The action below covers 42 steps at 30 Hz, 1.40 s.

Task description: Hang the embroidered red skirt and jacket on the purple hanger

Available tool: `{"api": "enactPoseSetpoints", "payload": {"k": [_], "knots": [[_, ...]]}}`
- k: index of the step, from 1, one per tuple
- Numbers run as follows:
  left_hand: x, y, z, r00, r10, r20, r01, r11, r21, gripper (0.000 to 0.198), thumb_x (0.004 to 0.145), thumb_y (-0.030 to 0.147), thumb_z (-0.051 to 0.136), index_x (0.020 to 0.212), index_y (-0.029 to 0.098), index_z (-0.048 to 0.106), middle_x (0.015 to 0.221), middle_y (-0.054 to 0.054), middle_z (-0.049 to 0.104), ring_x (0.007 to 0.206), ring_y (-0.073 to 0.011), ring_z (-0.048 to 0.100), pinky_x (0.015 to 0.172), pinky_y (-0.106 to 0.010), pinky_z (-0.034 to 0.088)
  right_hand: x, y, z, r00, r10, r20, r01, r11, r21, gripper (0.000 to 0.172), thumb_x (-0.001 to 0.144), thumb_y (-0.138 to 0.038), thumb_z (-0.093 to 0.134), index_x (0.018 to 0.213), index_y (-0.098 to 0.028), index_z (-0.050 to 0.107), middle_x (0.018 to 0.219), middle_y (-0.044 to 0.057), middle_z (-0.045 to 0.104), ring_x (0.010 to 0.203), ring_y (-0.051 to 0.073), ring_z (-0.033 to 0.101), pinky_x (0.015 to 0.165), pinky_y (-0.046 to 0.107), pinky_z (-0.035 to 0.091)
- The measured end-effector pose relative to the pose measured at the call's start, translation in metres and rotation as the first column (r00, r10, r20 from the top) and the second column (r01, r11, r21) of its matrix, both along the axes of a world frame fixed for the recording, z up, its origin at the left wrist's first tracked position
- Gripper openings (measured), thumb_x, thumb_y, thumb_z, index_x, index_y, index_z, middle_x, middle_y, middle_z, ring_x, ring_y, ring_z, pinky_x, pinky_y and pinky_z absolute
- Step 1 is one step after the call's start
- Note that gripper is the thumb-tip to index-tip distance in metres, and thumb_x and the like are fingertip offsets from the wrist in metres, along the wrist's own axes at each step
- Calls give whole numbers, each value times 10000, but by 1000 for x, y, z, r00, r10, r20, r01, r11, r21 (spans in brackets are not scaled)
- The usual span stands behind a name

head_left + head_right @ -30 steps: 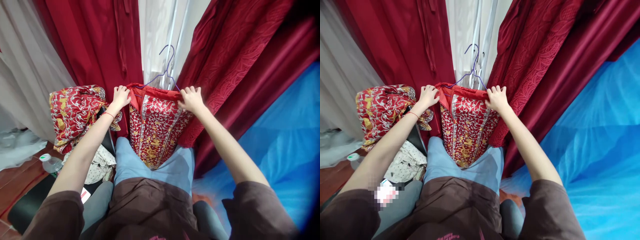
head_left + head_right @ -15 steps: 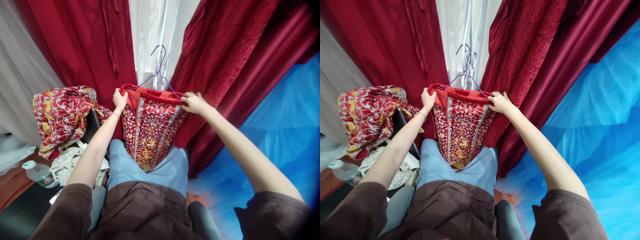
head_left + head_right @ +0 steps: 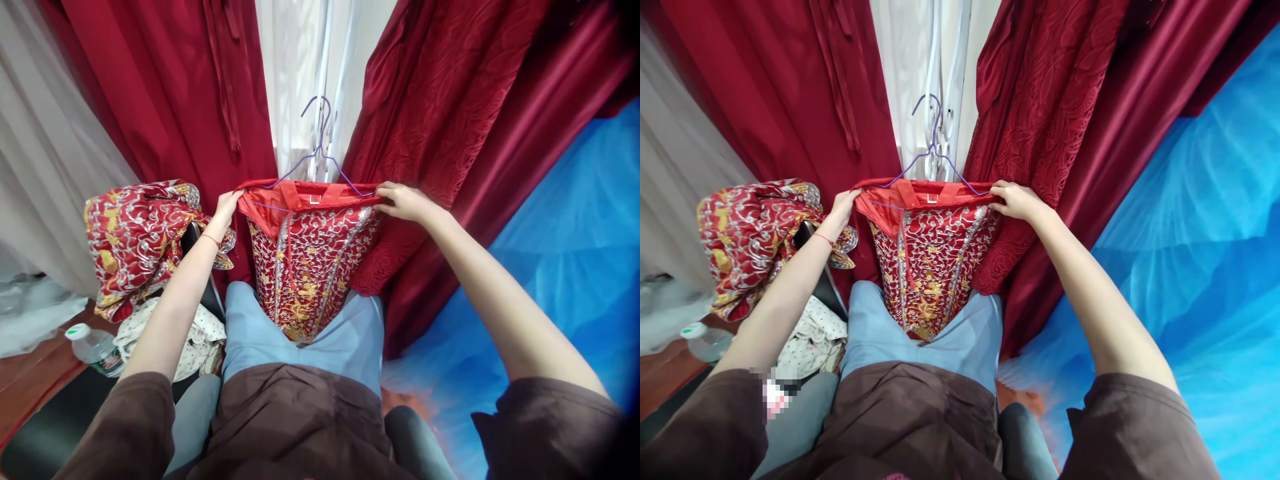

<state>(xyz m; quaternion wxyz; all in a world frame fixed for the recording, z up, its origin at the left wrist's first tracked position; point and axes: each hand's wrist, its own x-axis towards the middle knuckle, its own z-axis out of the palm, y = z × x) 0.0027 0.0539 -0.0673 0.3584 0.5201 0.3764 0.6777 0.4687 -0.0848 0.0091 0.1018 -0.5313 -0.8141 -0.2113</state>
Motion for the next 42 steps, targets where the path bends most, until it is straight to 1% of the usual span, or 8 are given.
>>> {"api": "enactPoseSetpoints", "payload": {"k": [8,16,22,26,30,35,38,42], "knots": [[19,-10,-10,957,-257,131,288,868,-404,92,809,135,555,765,128,636,639,-22,670,573,-116,619,653,-234,542,12,6,-5,999,-25,-27,23,997,-72,254,884,-331,556,1075,-224,685,1148,88,664,1017,254,637,795,327,486],[46,-53,-46,976,-63,-208,13,972,-234,136,800,258,617,779,137,675,726,-16,696,727,-152,616,729,-242,468,13,-38,-43,994,-86,67,93,989,-112,221,880,-202,494,1005,-197,676,1047,100,708,928,238,660,719,304,441],[23,-149,-70,475,261,-841,-266,953,146,296,876,418,529,891,189,716,895,-89,734,865,-240,681,797,-297,468,-39,-119,-74,981,10,-196,-5,1000,28,222,947,-340,497,897,-209,669,817,75,694,760,222,628,681,313,431],[1,-195,-77,315,45,-948,-217,976,-26,401,874,352,504,1201,168,646,967,-116,761,900,-273,715,773,-310,486,-93,-172,-91,917,191,-350,-204,979,1,248,967,-348,498,786,-229,620,801,66,637,741,206,604,662,323,475],[-17,-214,-76,120,-236,-964,-67,967,-245,268,864,322,470,927,193,697,907,-109,765,818,-269,718,690,-304,473,-128,-190,-99,838,311,-448,-339,940,18,160,916,-334,577,805,-247,652,1280,144,577,1135,310,590,882,462,536],[-17,-224,-83,64,-260,-964,-88,960,-265,353,867,506,520,977,233,714,1021,-113,766,948,-297,713,724,-312,477,-131,-176,-107,763,220,-607,-341,936,-89,255,939,-374,524,736,-226,566,1004,96,642,874,234,651,766,391,545],[-14,-223,-87,21,-129,-991,-179,975,-131,410,853,569,541,959,233,751,1054,-136,746,1057,-326,669,806,-344,482,-125,-169,-112,752,104,-651,-256,956,-144,366,945,-439,510,654,-237,417,588,-26,468,539,140,460,552,284,423],[-16,-226,-82,14,-127,-992,-133,983,-127,302,826,442,568,847,203,751,1014,-131,730,1001,-315,667,787,-346,466,-124,-164,-120,696,10,-718,-109,990,-92,453,890,-520,585,626,-242,342,532,-50,380,504,122,349,493,266,311]]}}
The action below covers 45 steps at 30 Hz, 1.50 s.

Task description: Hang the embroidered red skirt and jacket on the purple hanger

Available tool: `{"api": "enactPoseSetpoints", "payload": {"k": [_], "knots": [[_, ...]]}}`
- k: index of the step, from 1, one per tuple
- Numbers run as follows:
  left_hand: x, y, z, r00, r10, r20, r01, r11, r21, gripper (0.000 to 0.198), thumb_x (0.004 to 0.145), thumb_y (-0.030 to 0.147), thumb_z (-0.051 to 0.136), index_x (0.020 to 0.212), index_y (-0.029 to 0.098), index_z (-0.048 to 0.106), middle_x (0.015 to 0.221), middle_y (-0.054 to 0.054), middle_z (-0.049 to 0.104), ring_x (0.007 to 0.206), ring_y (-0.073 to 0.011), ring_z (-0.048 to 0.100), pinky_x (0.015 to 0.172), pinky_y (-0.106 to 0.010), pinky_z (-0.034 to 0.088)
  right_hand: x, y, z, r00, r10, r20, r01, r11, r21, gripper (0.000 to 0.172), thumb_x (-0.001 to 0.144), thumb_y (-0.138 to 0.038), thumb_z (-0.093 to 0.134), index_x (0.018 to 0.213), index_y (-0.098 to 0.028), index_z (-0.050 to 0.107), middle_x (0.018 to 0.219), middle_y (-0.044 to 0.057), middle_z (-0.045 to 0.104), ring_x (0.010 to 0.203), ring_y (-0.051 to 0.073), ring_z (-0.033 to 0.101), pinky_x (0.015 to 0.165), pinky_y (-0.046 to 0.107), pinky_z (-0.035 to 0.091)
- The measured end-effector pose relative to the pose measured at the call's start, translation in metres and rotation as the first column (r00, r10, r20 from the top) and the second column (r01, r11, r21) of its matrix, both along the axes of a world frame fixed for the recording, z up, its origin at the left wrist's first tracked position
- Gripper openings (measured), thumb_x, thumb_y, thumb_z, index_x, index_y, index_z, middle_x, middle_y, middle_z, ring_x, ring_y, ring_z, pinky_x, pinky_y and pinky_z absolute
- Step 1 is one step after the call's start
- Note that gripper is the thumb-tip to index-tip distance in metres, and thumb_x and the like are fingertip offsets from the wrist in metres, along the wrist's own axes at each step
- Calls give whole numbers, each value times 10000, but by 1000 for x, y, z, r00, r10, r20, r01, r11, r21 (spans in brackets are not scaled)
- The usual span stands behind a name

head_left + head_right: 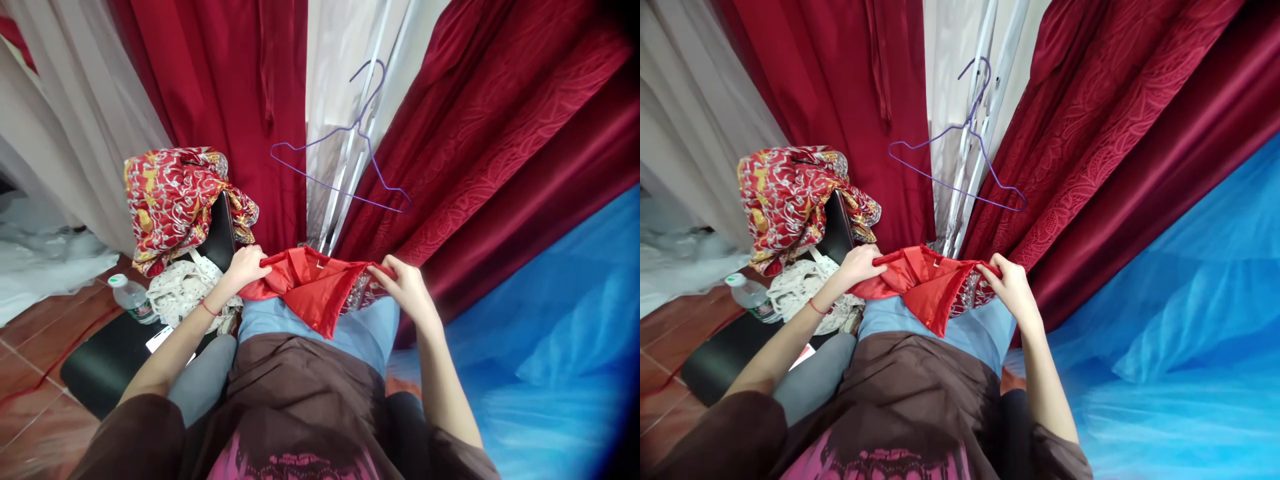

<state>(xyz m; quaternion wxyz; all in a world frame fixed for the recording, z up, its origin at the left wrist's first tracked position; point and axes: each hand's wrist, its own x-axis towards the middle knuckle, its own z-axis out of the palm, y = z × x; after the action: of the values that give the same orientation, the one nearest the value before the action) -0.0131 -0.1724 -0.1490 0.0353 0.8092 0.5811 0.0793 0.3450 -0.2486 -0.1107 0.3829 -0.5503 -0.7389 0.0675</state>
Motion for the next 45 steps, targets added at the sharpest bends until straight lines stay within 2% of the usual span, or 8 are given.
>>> {"api": "enactPoseSetpoints", "payload": {"k": [5,10,14,21,30,37,41,45], "knots": [[23,-25,9,967,-224,119,252,907,-338,599,745,690,622,1114,218,635,865,-49,741,816,-257,705,675,-305,446,-12,2,-8,990,-112,-85,117,991,60,509,859,-536,626,609,-245,292,532,-47,352,513,125,332,501,268,282],[95,-62,-1,949,-195,249,168,978,126,1135,632,859,617,1484,150,371,1494,-257,473,1366,-413,487,1056,-457,406,-35,-10,-6,999,-18,-26,21,995,97,464,929,-481,534,621,-247,277,549,-26,381,518,144,367,516,285,290],[133,-74,-6,943,-261,205,203,942,267,1034,769,679,634,1537,78,293,1568,-284,357,1471,-391,346,1153,-471,311,-47,-27,-1,988,140,69,-143,988,51,463,954,-473,496,629,-246,257,562,-20,361,519,151,354,519,299,295],[78,-11,4,988,-95,118,116,975,-189,684,733,641,681,1287,243,620,1068,-109,760,1000,-319,704,840,-359,486,-43,-34,3,992,118,35,-120,991,60,488,927,-497,559,636,-245,260,566,-31,336,530,150,362,540,295,308],[49,18,-2,947,-49,318,92,989,-120,358,924,470,474,948,230,738,1055,-112,763,1044,-326,685,848,-354,476,-43,-11,-8,968,-49,-248,84,987,134,283,856,-493,648,869,-272,473,751,-6,556,648,168,532,650,312,479],[46,33,3,418,34,908,-76,997,-2,263,813,248,562,1063,196,627,1090,-53,707,1066,-213,646,1003,-335,480,-15,26,-36,955,220,-197,-260,944,-206,367,777,-519,707,1004,-238,645,935,38,722,850,247,673,804,388,547],[60,42,17,3,196,981,12,981,-196,318,752,156,509,1049,156,622,937,-56,714,910,-211,694,910,-396,558,-38,34,-63,950,302,-77,-312,920,-238,304,886,-493,531,857,-221,665,822,36,711,762,228,642,767,375,541],[81,45,35,-219,136,966,90,989,-119,307,774,137,490,1066,170,580,962,-61,724,969,-204,718,977,-441,552,-73,31,-83,938,346,26,-336,924,-182,345,823,-540,618,937,-215,642,1018,104,699,958,291,638,889,449,519]]}}
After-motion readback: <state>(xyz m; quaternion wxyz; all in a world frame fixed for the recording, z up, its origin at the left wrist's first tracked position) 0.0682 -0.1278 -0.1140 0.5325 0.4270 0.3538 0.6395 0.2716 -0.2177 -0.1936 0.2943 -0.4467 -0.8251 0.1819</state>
